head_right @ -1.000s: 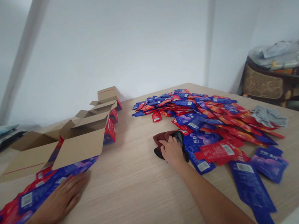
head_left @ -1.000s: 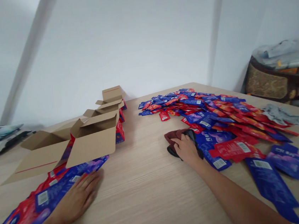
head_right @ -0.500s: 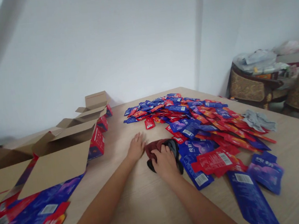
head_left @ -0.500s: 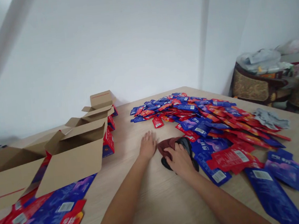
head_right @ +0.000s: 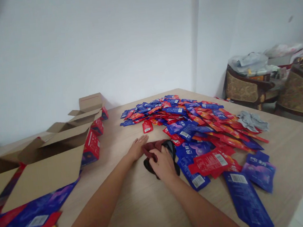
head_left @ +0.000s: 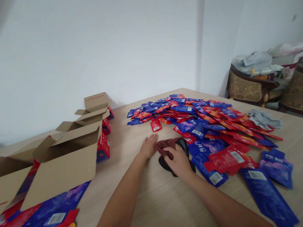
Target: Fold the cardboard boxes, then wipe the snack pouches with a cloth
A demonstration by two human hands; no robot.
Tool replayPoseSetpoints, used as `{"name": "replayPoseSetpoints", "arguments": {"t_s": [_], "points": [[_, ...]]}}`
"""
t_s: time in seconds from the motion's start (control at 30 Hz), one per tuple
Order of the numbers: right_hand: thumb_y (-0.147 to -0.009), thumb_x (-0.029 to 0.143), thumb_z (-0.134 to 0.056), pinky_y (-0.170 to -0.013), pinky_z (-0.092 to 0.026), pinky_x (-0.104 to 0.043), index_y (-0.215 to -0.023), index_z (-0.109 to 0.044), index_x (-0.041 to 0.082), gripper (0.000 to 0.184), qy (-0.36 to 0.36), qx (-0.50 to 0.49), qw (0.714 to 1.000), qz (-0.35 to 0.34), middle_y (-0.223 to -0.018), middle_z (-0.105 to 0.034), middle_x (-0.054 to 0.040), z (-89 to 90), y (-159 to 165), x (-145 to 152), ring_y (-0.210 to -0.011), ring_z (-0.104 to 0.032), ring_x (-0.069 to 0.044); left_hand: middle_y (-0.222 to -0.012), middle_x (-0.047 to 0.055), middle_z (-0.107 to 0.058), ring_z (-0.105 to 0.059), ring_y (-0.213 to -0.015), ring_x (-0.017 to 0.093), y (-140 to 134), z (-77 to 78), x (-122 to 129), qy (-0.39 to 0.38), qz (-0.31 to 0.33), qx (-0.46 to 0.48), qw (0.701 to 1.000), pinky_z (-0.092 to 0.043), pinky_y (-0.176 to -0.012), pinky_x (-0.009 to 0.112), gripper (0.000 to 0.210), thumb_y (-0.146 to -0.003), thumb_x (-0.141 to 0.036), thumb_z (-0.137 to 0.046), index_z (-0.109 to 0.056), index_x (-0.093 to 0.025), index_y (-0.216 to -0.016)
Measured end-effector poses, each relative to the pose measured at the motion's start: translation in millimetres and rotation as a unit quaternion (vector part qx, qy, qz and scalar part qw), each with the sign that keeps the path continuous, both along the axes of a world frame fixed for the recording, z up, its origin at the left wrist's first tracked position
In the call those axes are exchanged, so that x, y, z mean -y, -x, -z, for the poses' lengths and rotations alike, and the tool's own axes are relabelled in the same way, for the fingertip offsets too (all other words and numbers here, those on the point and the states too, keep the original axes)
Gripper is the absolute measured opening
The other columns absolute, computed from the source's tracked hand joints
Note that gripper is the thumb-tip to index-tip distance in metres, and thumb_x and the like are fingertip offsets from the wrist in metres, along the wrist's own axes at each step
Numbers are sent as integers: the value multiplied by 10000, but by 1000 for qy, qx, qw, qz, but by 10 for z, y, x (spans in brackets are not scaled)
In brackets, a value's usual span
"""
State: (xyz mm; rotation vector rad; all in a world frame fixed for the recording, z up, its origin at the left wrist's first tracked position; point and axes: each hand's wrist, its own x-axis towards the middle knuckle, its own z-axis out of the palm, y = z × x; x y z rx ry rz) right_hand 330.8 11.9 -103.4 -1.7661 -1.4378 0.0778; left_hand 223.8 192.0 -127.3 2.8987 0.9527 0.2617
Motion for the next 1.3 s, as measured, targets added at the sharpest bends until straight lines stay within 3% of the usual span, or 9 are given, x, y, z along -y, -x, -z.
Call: {"name": "replayPoseSetpoints", "arguments": {"t_s": [0.2,0.43,0.57,0.7,0.87,1.03,1.17,1.23,1.3], "points": [[-767,248,-538,-917,-368,-328,-993,-655,274,256,-23,-44,999,8,-1056,-549,-47,26,23,-9,-1032,-485,-212,-1394,100,-411,-342,-1296,201,304,-30,342,-29,-29,55,998,-267,-1070,368,458,-915,-366,-304,-423,-189,-1320],[-791,261,-520,-896,-389,-317,-996,-650,283,243,-11,-54,998,4,-1101,-549,-47,-11,28,-6,-1031,-500,-213,-1505,92,-178,-107,-1375,318,-287,-39,19,-48,-117,-5,992,-162,-1074,522,522,-852,-438,-426,-405,-253,-1340],[-800,274,-516,-880,-396,-312,-998,-647,292,238,3,-48,999,3,-1094,-563,-43,-47,28,-10,-1028,-502,-213,-1472,107,-274,-190,-1364,266,-589,-22,-165,-40,-133,-3,990,-185,-1068,521,503,-896,-406,-310,-390,-193,-1344],[-797,272,-524,-893,-387,-306,-994,-650,285,235,-3,-62,998,3,-1097,-560,-43,-48,28,-12,-1044,-500,-210,-1454,127,-306,-258,-1342,231,-584,-45,-151,-33,-133,-5,991,-203,-1067,499,487,-911,-338,-274,-376,-142,-1344],[-819,273,-490,-950,-359,-316,-1030,-628,261,253,-53,-120,991,13,-1131,-522,-49,4,-26,-23,-1106,-465,-206,-1425,113,-366,-235,-1350,236,-201,-113,240,-37,-25,-24,999,-187,-1084,479,485,-866,-301,-412,-401,-175,-1334],[-834,290,-473,-958,-345,-360,-1087,-608,251,289,-68,-77,994,23,-1095,-508,-69,-50,-12,47,-1087,-453,-229,-1401,93,-403,-339,-1299,189,509,-185,1047,3,54,50,997,-227,-1097,435,437,-909,-265,-334,-401,-188,-1334],[-811,272,-505,-924,-341,-366,-1204,-551,312,398,-22,68,992,-101,-1087,-515,-62,-130,270,232,-1038,-447,-231,-1318,72,-499,-426,-1232,180,1094,-288,1682,64,79,83,991,-256,-1101,411,396,-921,-285,-341,-450,-221,-1296],[-812,276,-502,-907,-329,-368,-1204,-551,343,401,20,141,973,-181,-1070,-526,-55,-147,420,305,-1020,-440,-228,-1263,66,-545,-451,-1208,170,1281,-325,1871,89,78,87,989,-275,-1098,385,369,-925,-276,-336,-499,-228,-1252],[-830,283,-473,-891,-316,-373,-1147,-598,341,345,65,181,961,-198,-1060,-529,-61,-149,470,308,-1019,-429,-233,-1260,60,-548,-454,-1207,162,1382,-335,1958,104,74,89,988,-272,-1101,380,365,-929,-269,-326,-512,-232,-1240]]}}
